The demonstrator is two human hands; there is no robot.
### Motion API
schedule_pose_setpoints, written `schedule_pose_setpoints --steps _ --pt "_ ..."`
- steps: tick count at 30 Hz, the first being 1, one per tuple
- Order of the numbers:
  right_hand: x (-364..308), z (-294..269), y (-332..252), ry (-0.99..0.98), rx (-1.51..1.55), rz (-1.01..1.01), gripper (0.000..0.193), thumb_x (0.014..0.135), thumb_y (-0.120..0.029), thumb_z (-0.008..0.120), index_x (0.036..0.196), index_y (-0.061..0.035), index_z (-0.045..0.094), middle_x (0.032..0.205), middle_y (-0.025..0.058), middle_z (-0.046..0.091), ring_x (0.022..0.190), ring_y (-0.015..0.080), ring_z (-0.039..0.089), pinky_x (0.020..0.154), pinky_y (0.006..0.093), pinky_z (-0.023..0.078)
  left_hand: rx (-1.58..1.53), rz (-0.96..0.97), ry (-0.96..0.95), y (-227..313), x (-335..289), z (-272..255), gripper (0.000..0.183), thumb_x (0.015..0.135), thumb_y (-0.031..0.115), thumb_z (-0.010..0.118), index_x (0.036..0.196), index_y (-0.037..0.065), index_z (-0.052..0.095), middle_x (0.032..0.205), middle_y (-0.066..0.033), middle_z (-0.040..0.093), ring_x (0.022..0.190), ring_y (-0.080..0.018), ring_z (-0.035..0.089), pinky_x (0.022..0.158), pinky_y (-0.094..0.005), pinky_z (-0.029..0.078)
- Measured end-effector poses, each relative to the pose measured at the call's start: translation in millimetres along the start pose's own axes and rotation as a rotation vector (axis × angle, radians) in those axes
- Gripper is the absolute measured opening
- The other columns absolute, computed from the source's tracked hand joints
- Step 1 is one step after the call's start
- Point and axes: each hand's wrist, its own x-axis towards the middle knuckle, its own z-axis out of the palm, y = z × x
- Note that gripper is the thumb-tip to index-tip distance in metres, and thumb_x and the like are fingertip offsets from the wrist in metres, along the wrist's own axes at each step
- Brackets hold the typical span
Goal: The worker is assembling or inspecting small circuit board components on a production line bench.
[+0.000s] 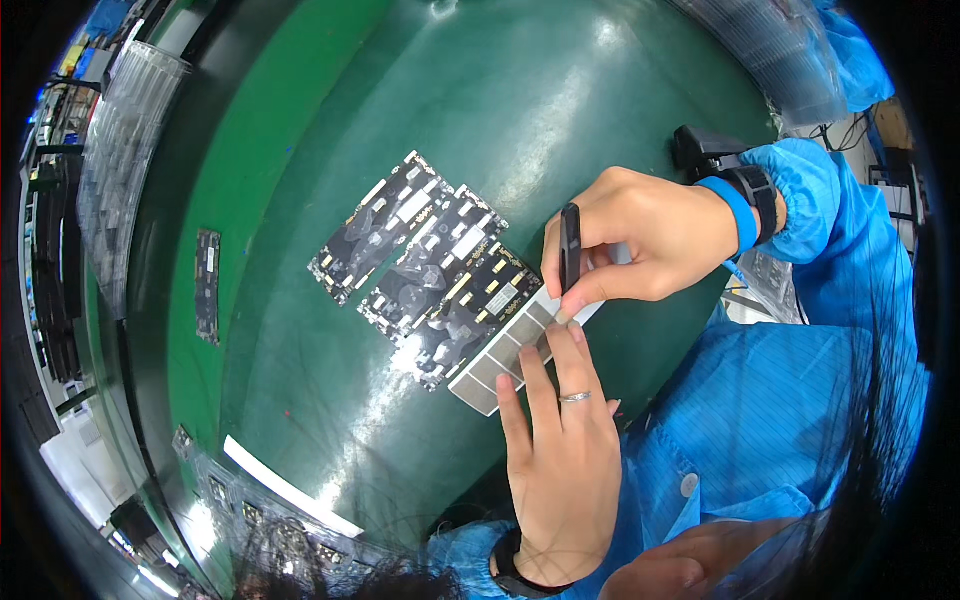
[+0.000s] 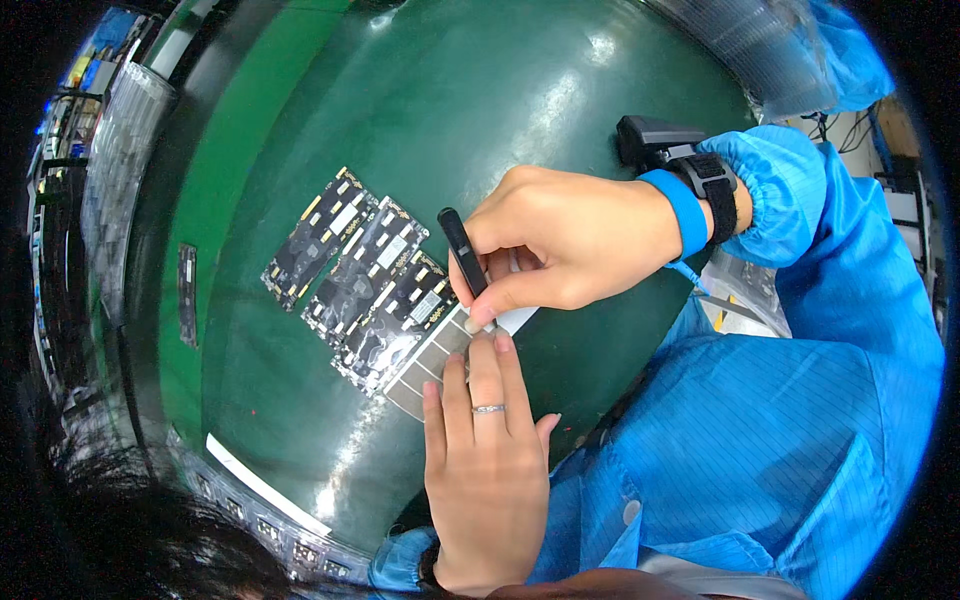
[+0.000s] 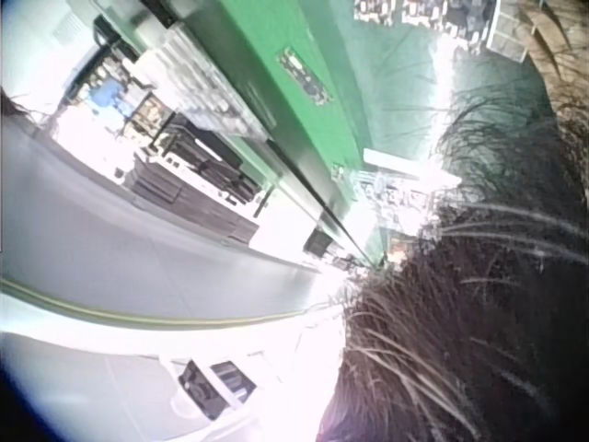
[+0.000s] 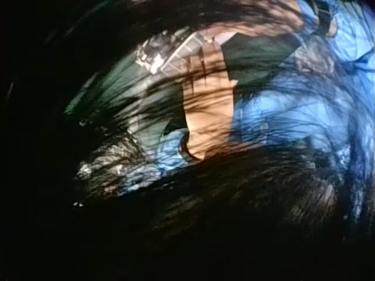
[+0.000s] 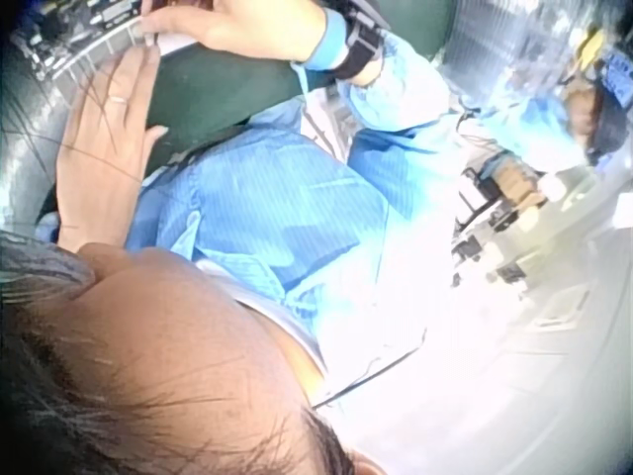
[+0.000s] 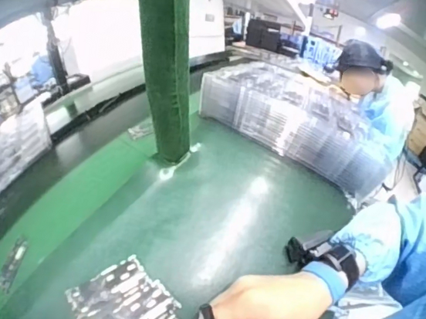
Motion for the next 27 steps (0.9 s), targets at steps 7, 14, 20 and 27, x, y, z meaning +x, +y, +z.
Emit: schedule_pose_setpoints --steps 7,14,20,27 --pt "6.3 -11.3 -13.8 0.185 0.273 0.156 0.022 0.101 -0.021 0.076 0.108 -0.001 0.071 0.086 0.0005 0.073 0.075 0.0058 0.065 0.065 0.0247 0.052 0.066 0.015 0.017 -3.2 -1.0 -6.3 0.08 0.088 0.041 0.077 0.153 0.002 0.051 0.151 -0.01 0.05 0.137 -0.0273 0.052 0.12 -0.0495 0.04" --pt "82.0 -53.3 3.9 0.187 0.108 0.026 0.022 0.104 -0.022 0.071 0.106 0.0 0.068 0.094 0.0036 0.07 0.082 0.01 0.068 0.073 0.0257 0.056 -0.27 -0.045 0.306 -25.2 28.1 -21.0 0.066 0.092 0.034 0.078 0.143 -0.002 0.057 0.144 -0.0185 0.054 0.127 -0.0371 0.056 0.105 -0.0467 0.047" --pt "96.2 -56.0 14.5 0.238 0.074 -0.001 0.035 0.102 -0.034 0.073 0.103 0.0008 0.07 0.087 0.0069 0.072 0.078 0.0122 0.07 0.074 0.0269 0.058 -0.102 -0.099 0.502 -50.6 68.5 -5.9 0.074 0.093 0.037 0.076 0.146 -0.007 0.051 0.148 -0.0207 0.051 0.133 -0.038 0.054 0.113 -0.0506 0.046" --pt "97.4 -57.3 7.8 0.234 0.049 0.019 0.035 0.102 -0.034 0.074 0.101 0.0007 0.07 0.086 0.0067 0.072 0.077 0.0119 0.068 0.074 0.0274 0.058 -0.16 -0.102 0.471 -49.1 71.6 -14.1 0.076 0.09 0.036 0.079 0.146 -0.008 0.051 0.149 -0.0212 0.05 0.134 -0.0385 0.052 0.114 -0.051 0.046"
